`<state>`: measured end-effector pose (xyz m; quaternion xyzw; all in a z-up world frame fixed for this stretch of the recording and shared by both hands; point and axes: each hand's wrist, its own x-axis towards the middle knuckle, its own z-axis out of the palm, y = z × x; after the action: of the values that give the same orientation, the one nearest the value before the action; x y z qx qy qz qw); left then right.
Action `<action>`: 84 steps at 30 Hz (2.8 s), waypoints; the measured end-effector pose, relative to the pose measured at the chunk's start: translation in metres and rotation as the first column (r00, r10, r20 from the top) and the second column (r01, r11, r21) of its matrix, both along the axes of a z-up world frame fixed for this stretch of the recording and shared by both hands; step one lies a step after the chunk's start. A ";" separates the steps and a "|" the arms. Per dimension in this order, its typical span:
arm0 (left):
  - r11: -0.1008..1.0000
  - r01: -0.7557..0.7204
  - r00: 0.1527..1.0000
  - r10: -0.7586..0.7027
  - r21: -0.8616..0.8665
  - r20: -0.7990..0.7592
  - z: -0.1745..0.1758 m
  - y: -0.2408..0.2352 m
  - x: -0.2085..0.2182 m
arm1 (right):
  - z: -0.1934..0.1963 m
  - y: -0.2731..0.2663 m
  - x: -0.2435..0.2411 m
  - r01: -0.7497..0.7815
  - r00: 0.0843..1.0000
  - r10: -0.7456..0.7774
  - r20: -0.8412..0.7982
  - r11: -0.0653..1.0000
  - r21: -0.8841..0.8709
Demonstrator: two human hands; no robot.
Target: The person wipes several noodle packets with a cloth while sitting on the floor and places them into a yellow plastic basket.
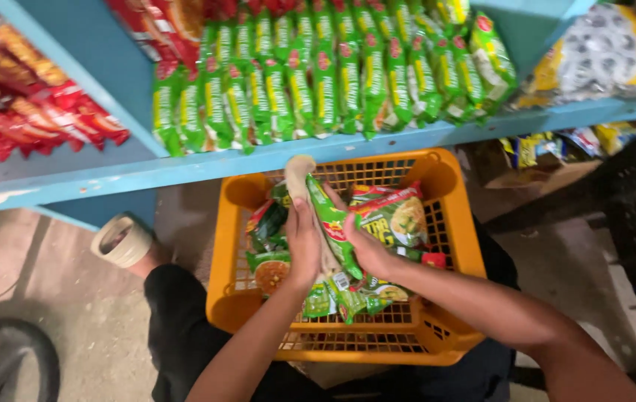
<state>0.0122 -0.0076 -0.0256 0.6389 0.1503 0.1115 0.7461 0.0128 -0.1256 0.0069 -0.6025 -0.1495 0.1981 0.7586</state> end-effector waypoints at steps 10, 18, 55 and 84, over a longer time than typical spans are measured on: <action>0.657 -0.166 0.868 -0.257 0.736 0.426 0.002 -0.026 -0.034 | -0.063 -0.027 0.032 0.508 0.834 -0.507 -0.219 0.860 -0.055; 0.610 -0.315 0.763 -0.293 0.727 0.577 0.005 0.006 0.000 | -0.047 -0.018 0.006 0.402 0.883 -0.341 0.323 0.904 -0.147; 0.149 -0.666 0.601 -0.474 0.731 0.644 0.011 0.021 0.009 | -0.043 -0.028 0.041 0.488 0.681 -0.217 -0.699 0.847 0.213; 0.994 0.093 0.904 -0.064 -0.048 0.422 -0.037 0.047 0.038 | -0.027 -0.004 -0.029 -0.339 0.920 0.384 0.080 0.881 -0.331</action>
<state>0.0503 0.0393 -0.0628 0.5800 -0.0358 0.2108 0.7860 -0.0165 -0.1297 -0.0205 -0.6883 -0.2802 0.3137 0.5910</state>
